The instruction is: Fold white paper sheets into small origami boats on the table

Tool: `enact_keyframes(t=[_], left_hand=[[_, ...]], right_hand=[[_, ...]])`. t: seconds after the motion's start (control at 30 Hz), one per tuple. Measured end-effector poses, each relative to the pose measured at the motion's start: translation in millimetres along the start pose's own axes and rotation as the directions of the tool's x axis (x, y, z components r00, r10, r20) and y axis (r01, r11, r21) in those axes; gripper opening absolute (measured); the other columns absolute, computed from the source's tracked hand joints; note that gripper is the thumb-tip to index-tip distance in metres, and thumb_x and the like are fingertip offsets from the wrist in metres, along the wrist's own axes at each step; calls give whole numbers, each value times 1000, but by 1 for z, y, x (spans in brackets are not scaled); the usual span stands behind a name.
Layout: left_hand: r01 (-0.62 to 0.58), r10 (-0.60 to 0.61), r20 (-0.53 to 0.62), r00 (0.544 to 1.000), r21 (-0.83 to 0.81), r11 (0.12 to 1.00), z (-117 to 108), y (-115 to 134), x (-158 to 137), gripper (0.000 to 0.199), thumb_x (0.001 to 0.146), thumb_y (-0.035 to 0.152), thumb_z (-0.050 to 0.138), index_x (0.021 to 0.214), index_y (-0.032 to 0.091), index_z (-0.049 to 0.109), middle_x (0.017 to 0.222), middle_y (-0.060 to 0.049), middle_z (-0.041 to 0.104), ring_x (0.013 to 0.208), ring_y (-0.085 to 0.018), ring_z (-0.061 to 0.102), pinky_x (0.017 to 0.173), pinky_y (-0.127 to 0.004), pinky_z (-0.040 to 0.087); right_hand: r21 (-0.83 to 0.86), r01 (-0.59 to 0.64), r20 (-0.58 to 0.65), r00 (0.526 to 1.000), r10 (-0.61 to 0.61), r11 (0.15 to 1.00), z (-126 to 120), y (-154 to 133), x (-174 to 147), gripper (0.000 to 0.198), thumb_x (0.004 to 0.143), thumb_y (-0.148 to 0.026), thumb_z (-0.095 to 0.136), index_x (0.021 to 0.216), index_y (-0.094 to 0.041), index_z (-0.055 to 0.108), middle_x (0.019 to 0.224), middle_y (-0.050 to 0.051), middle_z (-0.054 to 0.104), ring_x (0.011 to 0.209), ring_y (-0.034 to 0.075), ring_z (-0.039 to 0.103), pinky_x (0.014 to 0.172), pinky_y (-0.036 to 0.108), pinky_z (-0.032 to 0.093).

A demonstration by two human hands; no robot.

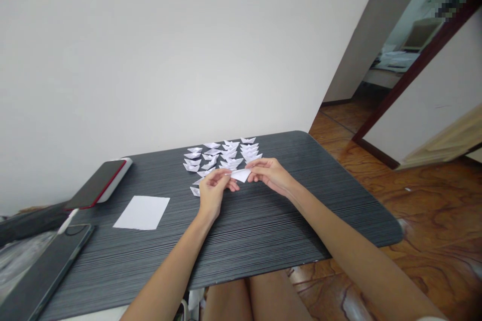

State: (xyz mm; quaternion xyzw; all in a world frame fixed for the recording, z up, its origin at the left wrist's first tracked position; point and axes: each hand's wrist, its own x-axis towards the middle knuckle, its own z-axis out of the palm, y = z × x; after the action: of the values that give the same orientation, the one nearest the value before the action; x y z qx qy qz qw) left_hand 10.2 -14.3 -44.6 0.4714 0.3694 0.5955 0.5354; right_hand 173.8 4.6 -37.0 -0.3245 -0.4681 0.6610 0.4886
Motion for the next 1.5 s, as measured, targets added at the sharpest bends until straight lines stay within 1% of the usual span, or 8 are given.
enact_keyframes(t=[0.17, 0.37, 0.57, 0.73, 0.9, 1.1, 1.3, 1.5], left_hand=[[100, -94, 42, 995, -171, 980, -2, 7, 0, 14, 62, 16, 64, 75, 11, 64, 63, -5, 66, 56, -14, 63, 57, -24, 48], [75, -66, 50, 997, -189, 979, -3, 9, -2, 16, 62, 13, 64, 78, 12, 66, 72, -6, 68, 67, -17, 64, 67, -26, 50], [-115, 116, 1, 993, 97, 989, -3, 6, -2, 17, 67, 21, 61, 81, 12, 64, 71, -6, 67, 64, -19, 64, 58, -28, 52], [-244, 281, -66, 958, 331, 912, -3, 3, -3, 16, 69, 23, 59, 80, 13, 64, 81, -7, 66, 72, -19, 64, 60, -28, 53], [-137, 174, -115, 978, 273, 952, 2, 2, -4, 16, 69, 23, 59, 78, 11, 61, 64, -4, 66, 56, -16, 63, 58, -28, 52], [-121, 135, -100, 986, 132, 984, 3, 4, -1, 15, 67, 21, 61, 77, 12, 56, 62, -3, 66, 54, -16, 63, 54, -26, 51], [-73, 76, -106, 991, 36, 997, -2, 3, 0, 18, 64, 22, 64, 78, 11, 59, 64, -5, 67, 56, -19, 64, 58, -30, 52], [-55, 48, -99, 994, -69, 996, -3, 6, 1, 15, 62, 21, 66, 73, 11, 62, 64, -4, 67, 63, -19, 65, 67, -31, 52]], right_hand=[[141, -40, 11, 999, 39, 989, -4, -4, 0, 11, 62, -15, 66, 73, -13, 66, 61, 3, 66, 59, 9, 60, 54, 17, 44], [202, -58, 69, 997, 45, 978, -8, -2, 1, 15, 65, -16, 64, 79, -13, 66, 75, 5, 68, 69, 9, 61, 59, 15, 46], [177, -38, 25, 999, 34, 983, -5, 1, 3, 14, 65, -17, 64, 78, -12, 65, 69, 6, 67, 67, 10, 62, 51, 14, 42], [-9, 126, -82, 989, -126, 992, 6, 6, 4, 17, 67, -24, 62, 77, -10, 61, 64, 6, 65, 52, 12, 61, 38, 17, 35], [-267, 278, -211, 917, -337, 923, 16, 13, 2, 19, 70, -30, 58, 74, -12, 54, 60, 4, 62, 48, 15, 62, 34, 18, 37], [-295, 356, -194, 886, -421, 887, 19, 12, -4, 17, 71, -30, 57, 73, -15, 49, 60, 1, 60, 45, 13, 60, 33, 18, 38], [-356, 385, -86, 894, -440, 851, 16, 12, -3, 18, 70, -30, 58, 76, -13, 56, 61, 2, 62, 51, 16, 63, 47, 26, 52], [-243, 313, -108, 932, -347, 918, 17, 3, -7, 19, 64, -31, 64, 68, -13, 58, 61, 3, 65, 61, 20, 65, 61, 31, 56]])
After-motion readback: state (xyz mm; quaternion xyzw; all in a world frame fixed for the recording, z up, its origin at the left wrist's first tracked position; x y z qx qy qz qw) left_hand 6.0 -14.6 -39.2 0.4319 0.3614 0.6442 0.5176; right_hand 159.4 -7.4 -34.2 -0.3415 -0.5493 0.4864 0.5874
